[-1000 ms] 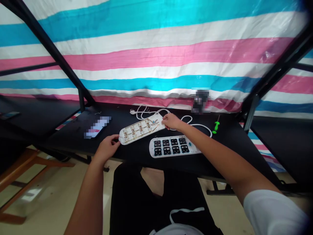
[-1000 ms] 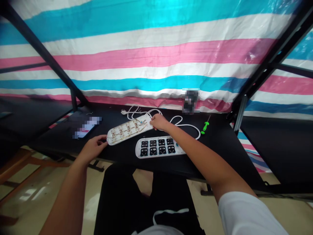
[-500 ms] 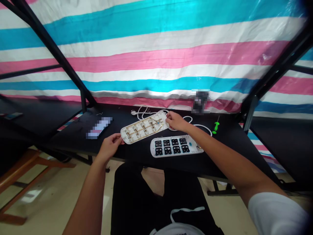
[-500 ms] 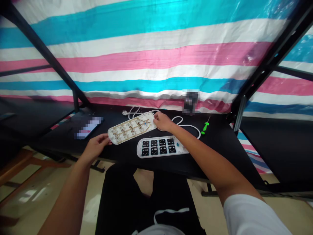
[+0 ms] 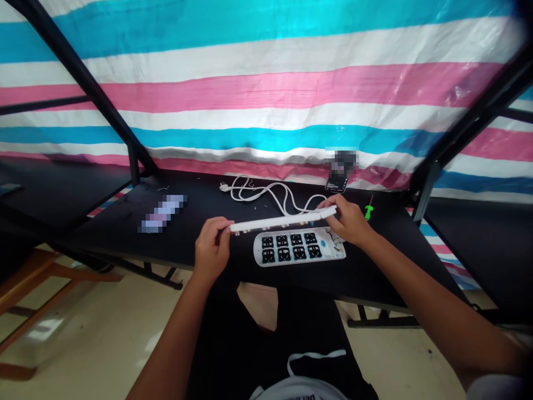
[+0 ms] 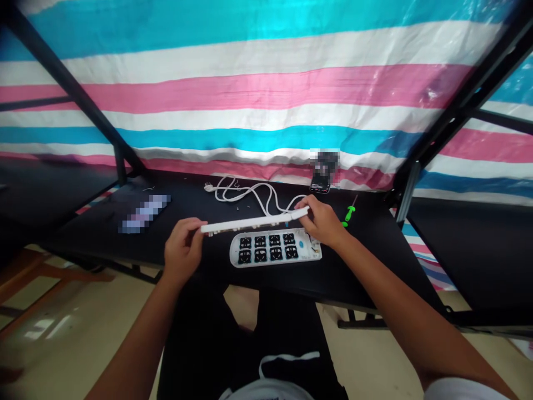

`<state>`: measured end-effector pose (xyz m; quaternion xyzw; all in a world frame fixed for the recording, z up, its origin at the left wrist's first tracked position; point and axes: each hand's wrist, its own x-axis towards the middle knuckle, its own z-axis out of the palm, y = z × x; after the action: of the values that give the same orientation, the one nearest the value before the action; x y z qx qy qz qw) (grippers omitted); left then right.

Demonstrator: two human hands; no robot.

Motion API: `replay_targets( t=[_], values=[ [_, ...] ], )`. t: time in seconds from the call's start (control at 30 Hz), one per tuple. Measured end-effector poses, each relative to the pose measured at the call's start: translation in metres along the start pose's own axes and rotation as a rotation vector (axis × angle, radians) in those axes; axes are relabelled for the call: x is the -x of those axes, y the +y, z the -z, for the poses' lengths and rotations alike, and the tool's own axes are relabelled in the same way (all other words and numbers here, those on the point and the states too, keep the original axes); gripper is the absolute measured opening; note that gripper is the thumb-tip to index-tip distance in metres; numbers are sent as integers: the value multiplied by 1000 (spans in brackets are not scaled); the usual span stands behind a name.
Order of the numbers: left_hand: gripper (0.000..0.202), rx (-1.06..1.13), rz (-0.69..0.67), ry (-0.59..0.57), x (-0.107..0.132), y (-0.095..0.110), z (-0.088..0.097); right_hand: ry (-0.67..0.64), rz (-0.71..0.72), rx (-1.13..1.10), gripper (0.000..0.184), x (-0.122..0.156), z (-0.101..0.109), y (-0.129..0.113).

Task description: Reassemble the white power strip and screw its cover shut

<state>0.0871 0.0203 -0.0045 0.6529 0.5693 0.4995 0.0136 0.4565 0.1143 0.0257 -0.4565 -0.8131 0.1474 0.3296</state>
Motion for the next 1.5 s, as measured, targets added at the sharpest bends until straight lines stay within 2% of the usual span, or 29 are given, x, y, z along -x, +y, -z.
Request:
replay_targets(
  t=[0.2, 0.43, 0.57, 0.63, 0.73, 0.87, 1.0, 1.07, 1.13, 1.17, 1.3, 1.4, 1.5],
  values=[
    [20, -34, -227, 3, 16, 13, -18, -23, 149, 93, 24, 32, 3, 16],
    [21, -14, -346, 112, 24, 12, -31, 181, 334, 154, 21, 44, 5, 37],
    [27, -18, -380, 69, 29, 12, -33, 225, 427, 224, 20, 53, 10, 42],
    [29, -19, -398, 40, 32, 11, -33, 228, 385, 249, 15, 59, 11, 42],
    [31, -29, -398, 21, 37, 10, -31, 208, 240, 261, 13, 66, 11, 39],
    [32, -47, -391, 6, 43, 9, -29, 177, 65, 121, 13, 73, 16, 28],
    [32, -54, -386, -15, 46, 6, -27, 158, -51, 63, 13, 62, 23, 27],
    [31, -48, -381, -26, 46, 5, -27, 186, -149, 113, 16, 45, 26, 37],
    [30, -44, -376, -30, 46, 4, -27, 227, -307, 153, 22, 19, 28, 56],
    [30, -43, -375, -29, 46, 3, -28, 232, -394, 180, 28, 3, 28, 68],
    [30, -39, -383, -24, 46, 3, -29, 186, -540, 207, 56, -54, 22, 116],
    [29, -25, -368, -26, 47, 4, -29, 123, -591, 208, 49, -79, 16, 140],
    [29, -5, -349, -33, 48, 4, -29, 106, -605, 214, 37, -88, 12, 151]
  ],
)
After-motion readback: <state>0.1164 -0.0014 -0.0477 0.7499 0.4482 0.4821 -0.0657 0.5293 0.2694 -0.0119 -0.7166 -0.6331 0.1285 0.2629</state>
